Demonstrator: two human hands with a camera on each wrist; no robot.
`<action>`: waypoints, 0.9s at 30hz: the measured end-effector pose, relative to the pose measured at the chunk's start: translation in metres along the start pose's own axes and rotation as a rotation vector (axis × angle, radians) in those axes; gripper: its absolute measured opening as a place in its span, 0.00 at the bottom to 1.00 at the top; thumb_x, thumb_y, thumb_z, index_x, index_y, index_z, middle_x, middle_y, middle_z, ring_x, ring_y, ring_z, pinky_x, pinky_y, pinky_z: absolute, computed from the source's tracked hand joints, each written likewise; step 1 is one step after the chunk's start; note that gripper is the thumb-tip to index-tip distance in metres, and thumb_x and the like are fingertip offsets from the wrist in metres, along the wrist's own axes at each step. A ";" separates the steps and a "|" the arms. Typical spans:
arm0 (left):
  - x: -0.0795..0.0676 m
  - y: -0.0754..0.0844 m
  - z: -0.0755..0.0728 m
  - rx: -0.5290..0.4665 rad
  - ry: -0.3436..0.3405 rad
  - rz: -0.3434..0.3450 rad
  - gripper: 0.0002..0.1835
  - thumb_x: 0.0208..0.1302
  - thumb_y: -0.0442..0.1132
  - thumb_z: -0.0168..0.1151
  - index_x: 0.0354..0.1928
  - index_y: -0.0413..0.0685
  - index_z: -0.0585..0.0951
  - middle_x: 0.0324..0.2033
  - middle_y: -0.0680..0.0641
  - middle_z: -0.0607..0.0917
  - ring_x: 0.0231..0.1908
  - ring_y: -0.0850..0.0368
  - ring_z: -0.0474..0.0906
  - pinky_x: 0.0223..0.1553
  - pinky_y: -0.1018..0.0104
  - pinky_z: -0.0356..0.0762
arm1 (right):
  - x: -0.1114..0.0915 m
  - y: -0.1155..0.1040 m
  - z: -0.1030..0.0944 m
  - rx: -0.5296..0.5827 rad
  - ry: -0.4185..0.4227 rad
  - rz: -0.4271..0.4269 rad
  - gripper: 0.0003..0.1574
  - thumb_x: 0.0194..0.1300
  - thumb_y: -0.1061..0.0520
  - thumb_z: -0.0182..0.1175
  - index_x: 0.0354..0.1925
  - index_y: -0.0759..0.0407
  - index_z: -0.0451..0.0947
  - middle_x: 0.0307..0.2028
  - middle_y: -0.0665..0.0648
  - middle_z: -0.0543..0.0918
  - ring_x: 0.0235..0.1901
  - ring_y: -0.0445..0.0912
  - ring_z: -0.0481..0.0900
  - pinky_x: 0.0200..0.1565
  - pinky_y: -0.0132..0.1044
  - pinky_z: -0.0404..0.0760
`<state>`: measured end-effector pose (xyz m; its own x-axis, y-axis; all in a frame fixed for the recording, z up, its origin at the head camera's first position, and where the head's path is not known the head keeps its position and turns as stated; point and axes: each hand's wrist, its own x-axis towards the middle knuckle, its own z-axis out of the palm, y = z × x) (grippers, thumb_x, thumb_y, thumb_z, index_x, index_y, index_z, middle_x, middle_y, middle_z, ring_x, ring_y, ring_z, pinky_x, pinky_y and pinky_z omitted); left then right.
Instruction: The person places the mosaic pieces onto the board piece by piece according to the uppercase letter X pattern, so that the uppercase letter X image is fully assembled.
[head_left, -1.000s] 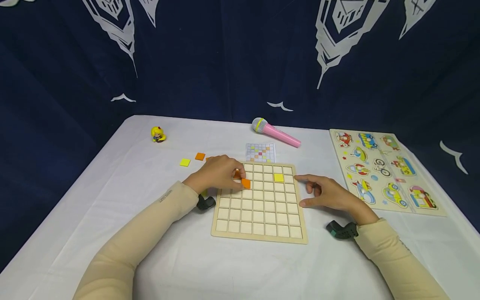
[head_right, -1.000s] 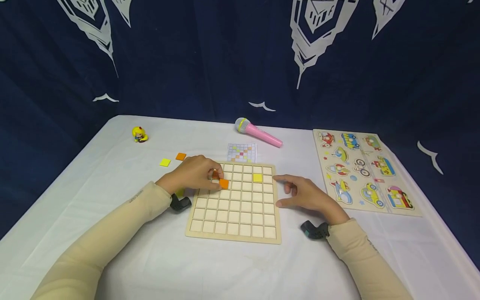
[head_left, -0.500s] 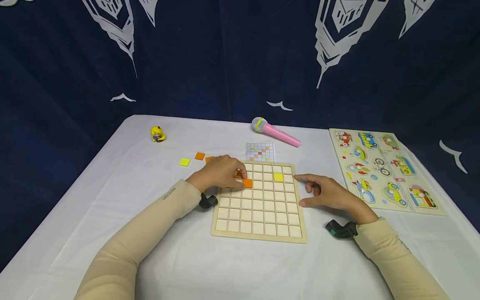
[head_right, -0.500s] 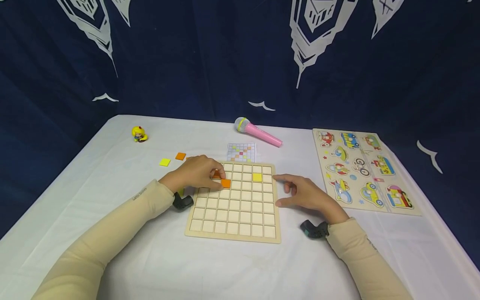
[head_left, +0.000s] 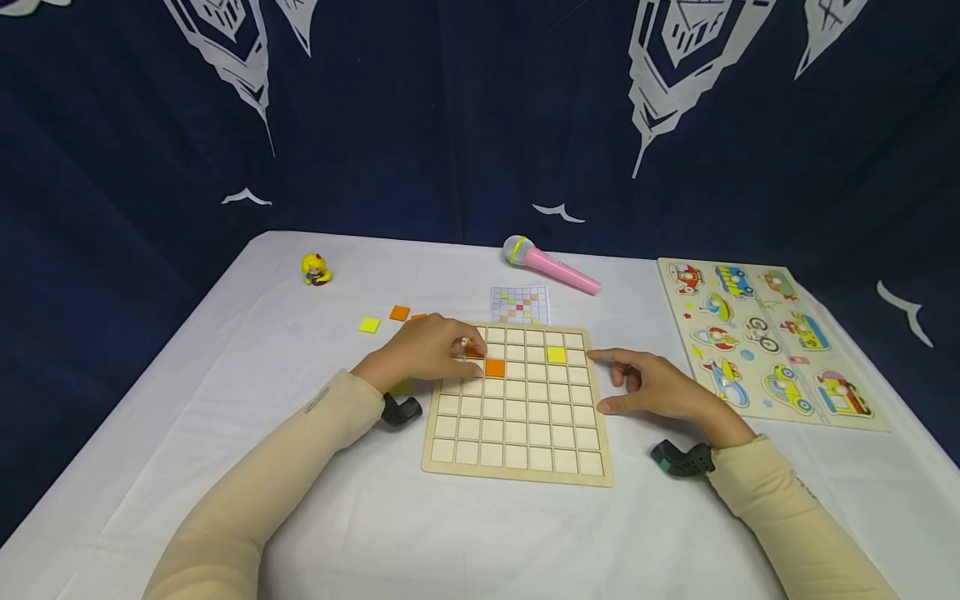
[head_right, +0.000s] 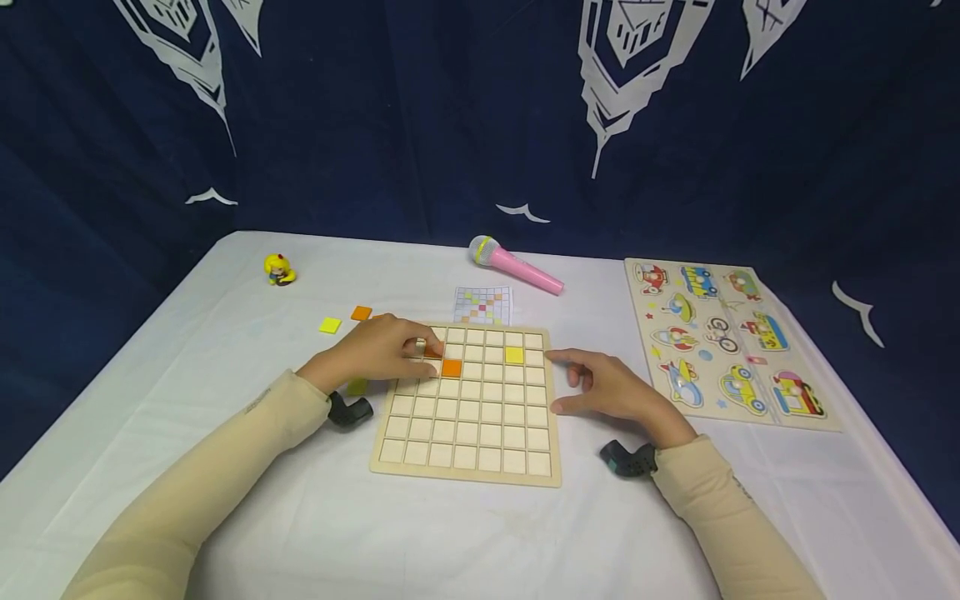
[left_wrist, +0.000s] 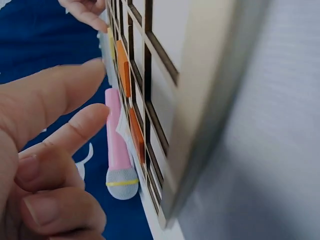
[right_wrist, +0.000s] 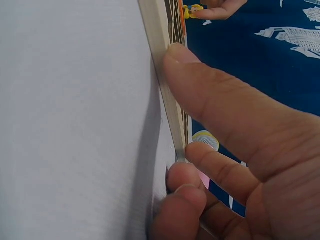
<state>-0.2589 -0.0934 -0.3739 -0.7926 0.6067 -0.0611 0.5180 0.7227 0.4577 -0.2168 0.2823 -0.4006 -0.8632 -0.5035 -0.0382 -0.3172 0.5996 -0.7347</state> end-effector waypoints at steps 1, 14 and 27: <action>-0.003 -0.002 -0.001 -0.015 0.015 -0.001 0.14 0.67 0.50 0.76 0.52 0.58 0.90 0.17 0.56 0.68 0.23 0.61 0.65 0.35 0.63 0.63 | 0.000 0.000 0.000 -0.002 0.000 0.002 0.46 0.61 0.60 0.81 0.71 0.73 0.73 0.37 0.54 0.74 0.29 0.41 0.67 0.32 0.34 0.68; -0.043 -0.039 -0.014 -0.269 0.005 0.015 0.13 0.69 0.42 0.75 0.53 0.49 0.90 0.19 0.57 0.62 0.22 0.61 0.57 0.32 0.65 0.60 | 0.001 -0.001 -0.001 -0.011 -0.002 0.001 0.47 0.61 0.59 0.81 0.72 0.73 0.73 0.37 0.54 0.74 0.29 0.40 0.66 0.33 0.34 0.68; -0.066 -0.062 -0.033 -0.341 -0.179 -0.068 0.20 0.65 0.30 0.73 0.59 0.40 0.87 0.24 0.54 0.71 0.29 0.58 0.68 0.37 0.66 0.66 | -0.001 -0.001 0.000 -0.002 0.005 -0.011 0.45 0.61 0.60 0.80 0.71 0.73 0.74 0.37 0.54 0.73 0.28 0.41 0.66 0.32 0.34 0.68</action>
<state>-0.2495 -0.1890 -0.3690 -0.7371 0.6312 -0.2413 0.3055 0.6298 0.7142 -0.2157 0.2823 -0.3997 -0.8613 -0.5074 -0.0269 -0.3278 0.5954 -0.7335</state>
